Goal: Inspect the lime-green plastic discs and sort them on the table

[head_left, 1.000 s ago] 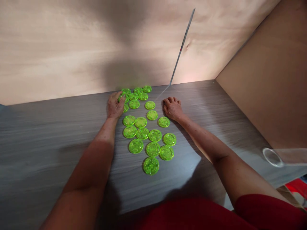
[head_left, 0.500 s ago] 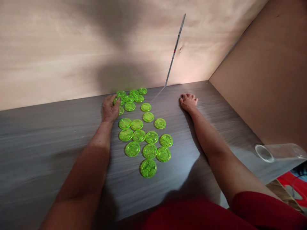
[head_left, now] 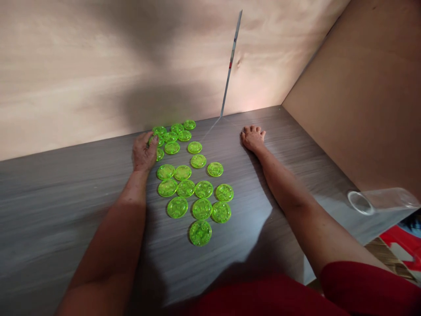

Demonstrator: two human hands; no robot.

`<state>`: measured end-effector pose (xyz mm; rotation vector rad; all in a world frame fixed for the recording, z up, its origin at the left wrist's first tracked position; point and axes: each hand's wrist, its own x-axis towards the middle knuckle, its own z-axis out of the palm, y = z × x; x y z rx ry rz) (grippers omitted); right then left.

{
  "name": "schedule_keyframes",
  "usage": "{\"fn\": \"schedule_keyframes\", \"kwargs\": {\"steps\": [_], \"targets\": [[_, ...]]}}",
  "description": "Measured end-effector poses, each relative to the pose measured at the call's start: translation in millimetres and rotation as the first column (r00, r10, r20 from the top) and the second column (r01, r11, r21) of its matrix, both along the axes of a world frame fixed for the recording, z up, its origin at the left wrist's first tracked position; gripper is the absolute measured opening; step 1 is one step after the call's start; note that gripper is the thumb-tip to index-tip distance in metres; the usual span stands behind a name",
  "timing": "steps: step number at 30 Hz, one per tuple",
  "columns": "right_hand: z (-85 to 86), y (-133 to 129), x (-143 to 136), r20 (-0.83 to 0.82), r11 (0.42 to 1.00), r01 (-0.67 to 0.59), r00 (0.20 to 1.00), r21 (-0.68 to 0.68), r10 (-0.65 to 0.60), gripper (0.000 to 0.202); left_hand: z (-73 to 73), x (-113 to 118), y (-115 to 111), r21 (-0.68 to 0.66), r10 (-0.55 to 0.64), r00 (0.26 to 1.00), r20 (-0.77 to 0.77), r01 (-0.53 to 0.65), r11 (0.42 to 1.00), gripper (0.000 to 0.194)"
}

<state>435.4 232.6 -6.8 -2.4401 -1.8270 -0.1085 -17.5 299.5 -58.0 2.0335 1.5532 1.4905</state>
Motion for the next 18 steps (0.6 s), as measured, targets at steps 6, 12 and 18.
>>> {"fn": "schedule_keyframes", "kwargs": {"steps": [6, 12, 18], "targets": [[-2.5, -1.7, 2.8, 0.024, 0.997, -0.077, 0.997, -0.02, 0.078, 0.06, 2.2, 2.4, -3.2, 0.006, -0.009, 1.0, -0.015, 0.009, 1.0, 0.043], [-2.2, -17.6, -0.3, 0.028, 0.989, -0.147, 0.989, -0.006, 0.147, 0.058, 2.9, 3.1, -5.7, -0.01, 0.019, 1.0, -0.013, -0.019, 1.0, 0.039], [-9.4, -64.1, -13.8, 0.029, 0.949, -0.314, 0.949, -0.034, 0.315, 0.06, 3.4, 4.1, -7.6, -0.045, 0.021, 0.999, -0.032, -0.023, 0.999, 0.039]]}}
